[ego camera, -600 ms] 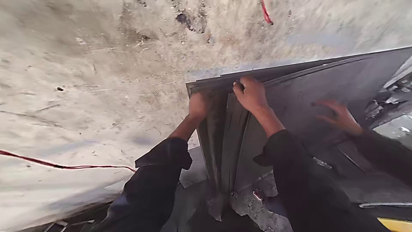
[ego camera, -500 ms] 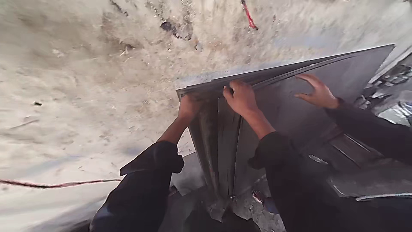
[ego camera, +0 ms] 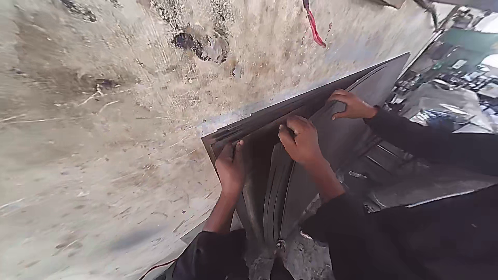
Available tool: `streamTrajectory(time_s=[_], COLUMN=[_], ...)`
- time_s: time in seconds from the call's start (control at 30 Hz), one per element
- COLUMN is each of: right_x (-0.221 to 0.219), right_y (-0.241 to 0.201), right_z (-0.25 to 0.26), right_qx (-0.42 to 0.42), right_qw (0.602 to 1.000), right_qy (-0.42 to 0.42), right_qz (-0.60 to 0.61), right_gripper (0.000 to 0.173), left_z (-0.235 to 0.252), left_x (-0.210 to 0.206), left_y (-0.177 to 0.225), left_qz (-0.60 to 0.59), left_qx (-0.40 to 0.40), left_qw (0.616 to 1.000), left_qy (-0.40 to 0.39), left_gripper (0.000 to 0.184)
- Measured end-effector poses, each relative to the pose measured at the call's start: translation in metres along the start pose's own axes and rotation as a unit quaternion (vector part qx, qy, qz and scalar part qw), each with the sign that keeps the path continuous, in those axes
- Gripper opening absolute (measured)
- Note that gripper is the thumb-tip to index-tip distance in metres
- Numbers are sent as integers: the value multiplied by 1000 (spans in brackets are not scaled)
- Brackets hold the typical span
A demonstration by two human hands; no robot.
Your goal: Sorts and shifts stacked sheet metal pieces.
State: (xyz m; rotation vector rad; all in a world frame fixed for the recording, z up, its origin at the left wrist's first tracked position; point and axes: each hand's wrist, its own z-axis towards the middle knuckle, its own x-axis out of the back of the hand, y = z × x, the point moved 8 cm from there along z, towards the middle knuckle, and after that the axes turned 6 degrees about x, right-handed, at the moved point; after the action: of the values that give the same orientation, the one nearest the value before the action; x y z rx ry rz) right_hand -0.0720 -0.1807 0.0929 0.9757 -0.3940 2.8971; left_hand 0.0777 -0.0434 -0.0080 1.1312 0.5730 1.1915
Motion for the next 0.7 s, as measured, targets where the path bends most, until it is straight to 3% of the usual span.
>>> streamTrajectory(time_s=[0.5,0.7], right_x=[64,91], right_y=[-5,-7], right_z=[-44,-58], right_qx=[-24,-12], right_qw=[996,996], right_qy=[81,83], right_qz=[3,-5], right_gripper=[51,50], left_z=[-5,-5], left_x=[-1,-3], left_y=[-2,-6], left_qz=[-78,-121], left_qx=[-2,-14], left_qw=[997,992], left_qy=[-11,-16], left_gripper=[39,35])
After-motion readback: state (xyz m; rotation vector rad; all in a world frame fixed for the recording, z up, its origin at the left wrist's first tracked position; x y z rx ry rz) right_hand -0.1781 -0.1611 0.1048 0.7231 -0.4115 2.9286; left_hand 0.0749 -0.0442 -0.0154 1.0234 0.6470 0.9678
